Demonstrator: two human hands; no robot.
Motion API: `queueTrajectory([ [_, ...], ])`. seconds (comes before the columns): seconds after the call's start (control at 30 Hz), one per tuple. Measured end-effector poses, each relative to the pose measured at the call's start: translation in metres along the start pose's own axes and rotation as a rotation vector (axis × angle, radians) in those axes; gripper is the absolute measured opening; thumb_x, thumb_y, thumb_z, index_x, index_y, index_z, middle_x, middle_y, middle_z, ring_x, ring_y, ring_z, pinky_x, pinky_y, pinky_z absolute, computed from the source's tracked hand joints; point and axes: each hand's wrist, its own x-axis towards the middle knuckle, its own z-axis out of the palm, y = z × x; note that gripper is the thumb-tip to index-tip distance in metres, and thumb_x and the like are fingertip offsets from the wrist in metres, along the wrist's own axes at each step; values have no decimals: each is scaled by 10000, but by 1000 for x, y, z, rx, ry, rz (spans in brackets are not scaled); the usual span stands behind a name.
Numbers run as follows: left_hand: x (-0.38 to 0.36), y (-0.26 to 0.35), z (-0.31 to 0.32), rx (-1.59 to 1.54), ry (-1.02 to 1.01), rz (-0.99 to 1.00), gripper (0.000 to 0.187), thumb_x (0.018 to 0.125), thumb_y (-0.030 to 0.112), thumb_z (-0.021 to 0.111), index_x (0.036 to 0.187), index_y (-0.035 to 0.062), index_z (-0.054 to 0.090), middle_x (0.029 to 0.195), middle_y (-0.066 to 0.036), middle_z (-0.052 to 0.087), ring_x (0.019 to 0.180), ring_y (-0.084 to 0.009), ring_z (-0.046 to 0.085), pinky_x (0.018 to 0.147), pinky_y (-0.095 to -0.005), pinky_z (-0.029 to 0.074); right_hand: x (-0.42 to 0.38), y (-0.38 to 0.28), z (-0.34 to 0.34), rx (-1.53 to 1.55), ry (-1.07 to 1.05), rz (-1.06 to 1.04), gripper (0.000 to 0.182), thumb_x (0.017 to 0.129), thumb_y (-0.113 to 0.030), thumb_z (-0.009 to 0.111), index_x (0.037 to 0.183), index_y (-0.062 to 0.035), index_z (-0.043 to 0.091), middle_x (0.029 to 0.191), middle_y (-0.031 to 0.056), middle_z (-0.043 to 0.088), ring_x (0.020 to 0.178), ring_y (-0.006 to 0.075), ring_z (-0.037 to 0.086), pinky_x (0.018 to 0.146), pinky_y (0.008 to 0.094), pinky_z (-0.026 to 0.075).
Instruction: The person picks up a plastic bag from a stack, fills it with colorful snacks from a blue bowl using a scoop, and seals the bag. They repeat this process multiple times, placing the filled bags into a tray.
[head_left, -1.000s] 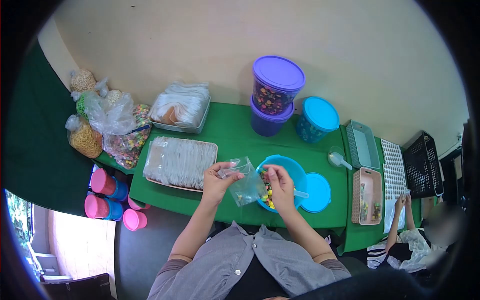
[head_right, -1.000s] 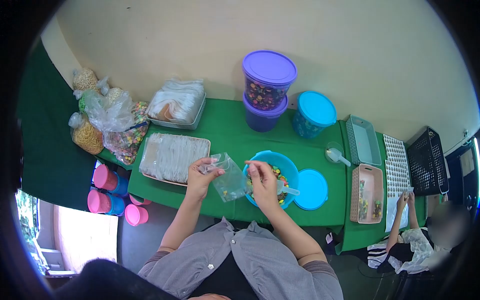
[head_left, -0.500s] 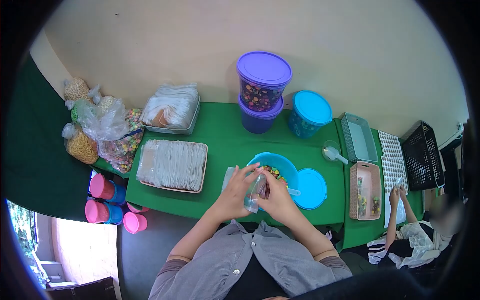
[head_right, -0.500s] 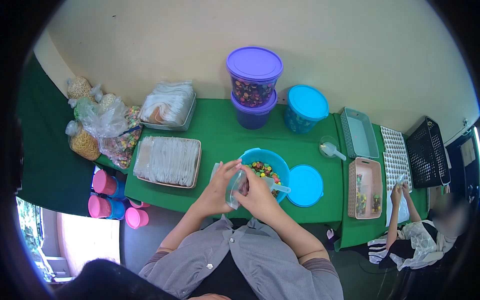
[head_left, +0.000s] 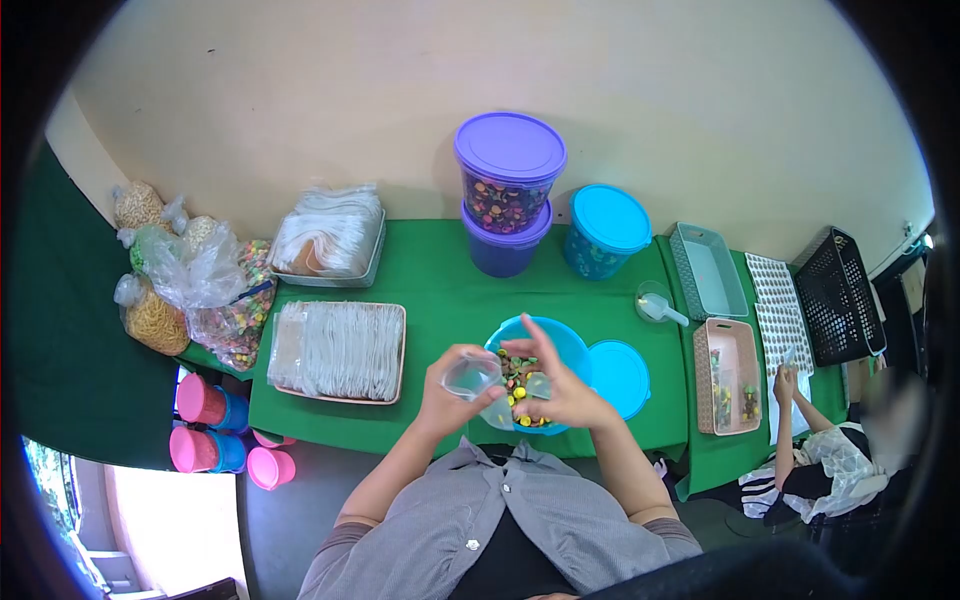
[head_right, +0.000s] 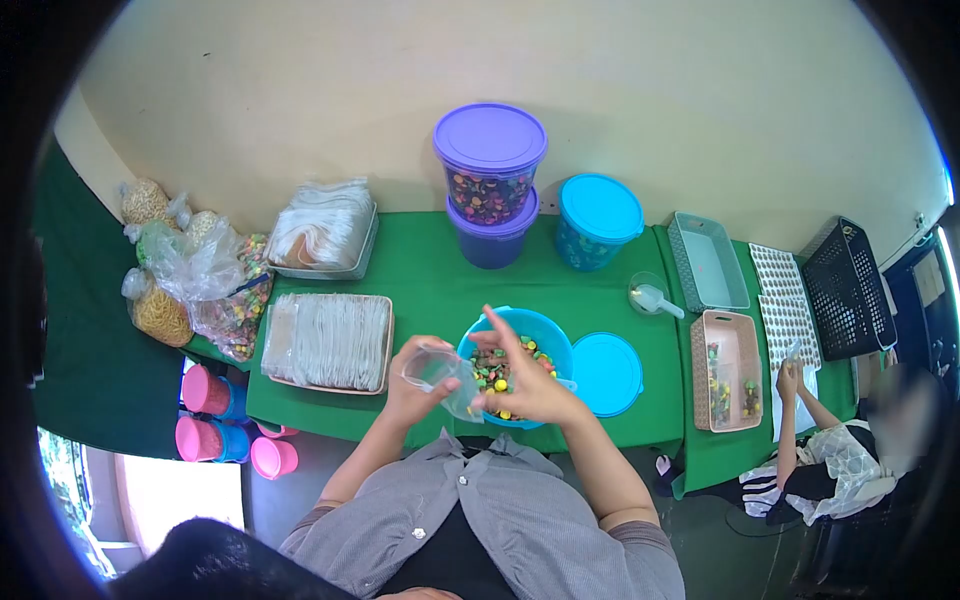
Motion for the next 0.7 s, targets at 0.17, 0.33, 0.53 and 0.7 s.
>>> queueTrajectory([
  [0.17,3,-9,4,-461,160,-120,412,793,194,772,1070,35,512,903,-69,612,876,-187,629,826,-338,505,-8,31,22,-220,-144,116,865,711,-260,796,1420,-42,350,1355,194,479,1217,316,509,1022,418,391],
  [0.33,6,-11,4,-665,278,-93,425,821,290,750,1036,52,471,868,-81,600,806,-199,642,820,-384,525,-3,15,24,-260,51,-73,648,734,-226,754,1297,-25,505,1153,173,606,1087,286,591,945,386,455],
  [0.53,8,-14,-6,-601,364,-70,436,828,323,741,1043,63,465,848,-78,591,796,-218,643,852,-439,519,-8,27,7,-94,59,35,584,758,-284,759,1231,-18,544,1172,172,591,1090,299,580,966,404,432],
  [0.7,10,-22,-24,-406,417,-9,448,831,335,736,1066,60,471,834,-75,591,824,-226,643,893,-455,497,-36,79,-35,-1180,-124,458,460,790,-208,703,1187,-8,586,1021,174,636,962,337,618,850,406,495],
])
